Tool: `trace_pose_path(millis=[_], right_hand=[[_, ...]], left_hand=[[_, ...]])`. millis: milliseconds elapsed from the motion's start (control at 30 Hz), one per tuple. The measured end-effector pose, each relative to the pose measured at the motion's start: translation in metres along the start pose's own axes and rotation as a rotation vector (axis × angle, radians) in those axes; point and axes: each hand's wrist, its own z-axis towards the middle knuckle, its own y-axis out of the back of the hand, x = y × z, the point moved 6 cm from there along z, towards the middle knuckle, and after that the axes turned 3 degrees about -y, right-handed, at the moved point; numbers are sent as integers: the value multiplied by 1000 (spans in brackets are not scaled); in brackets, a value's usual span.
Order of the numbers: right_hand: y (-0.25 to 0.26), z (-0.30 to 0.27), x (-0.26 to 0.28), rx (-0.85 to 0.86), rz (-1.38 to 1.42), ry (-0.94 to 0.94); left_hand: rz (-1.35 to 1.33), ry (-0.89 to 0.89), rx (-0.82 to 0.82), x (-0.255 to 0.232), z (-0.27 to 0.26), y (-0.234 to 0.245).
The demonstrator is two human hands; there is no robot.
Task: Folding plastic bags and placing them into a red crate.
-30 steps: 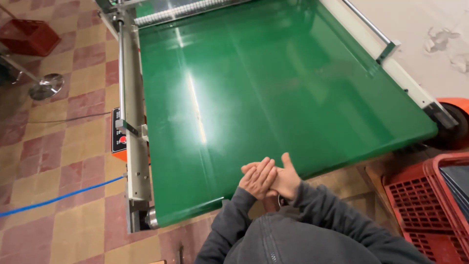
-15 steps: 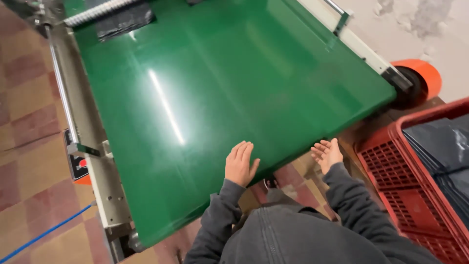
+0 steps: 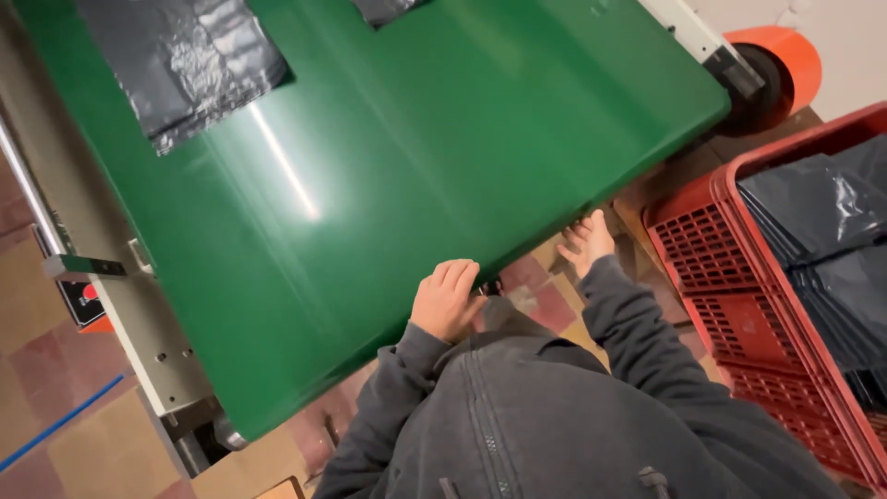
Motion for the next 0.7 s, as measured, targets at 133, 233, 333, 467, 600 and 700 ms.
trace_pose_path(millis=[133, 233, 333, 467, 600, 700], right_hand=[[-11, -27, 13, -29, -10, 1], [-7, -29, 16, -23, 21, 12], [-2, -27, 19, -8, 54, 44], [5, -33, 29, 26, 80, 60], [9, -28, 35, 79, 133, 83], [10, -26, 43, 37, 164, 77]], left_hand=[[54, -17, 67, -5, 7, -10], [81, -38, 96, -11, 17, -20], [116, -54, 126, -16, 31, -26], [119, -29, 144, -24, 52, -39], [161, 0, 195, -31, 74, -64], [171, -42, 191, -40, 90, -89]])
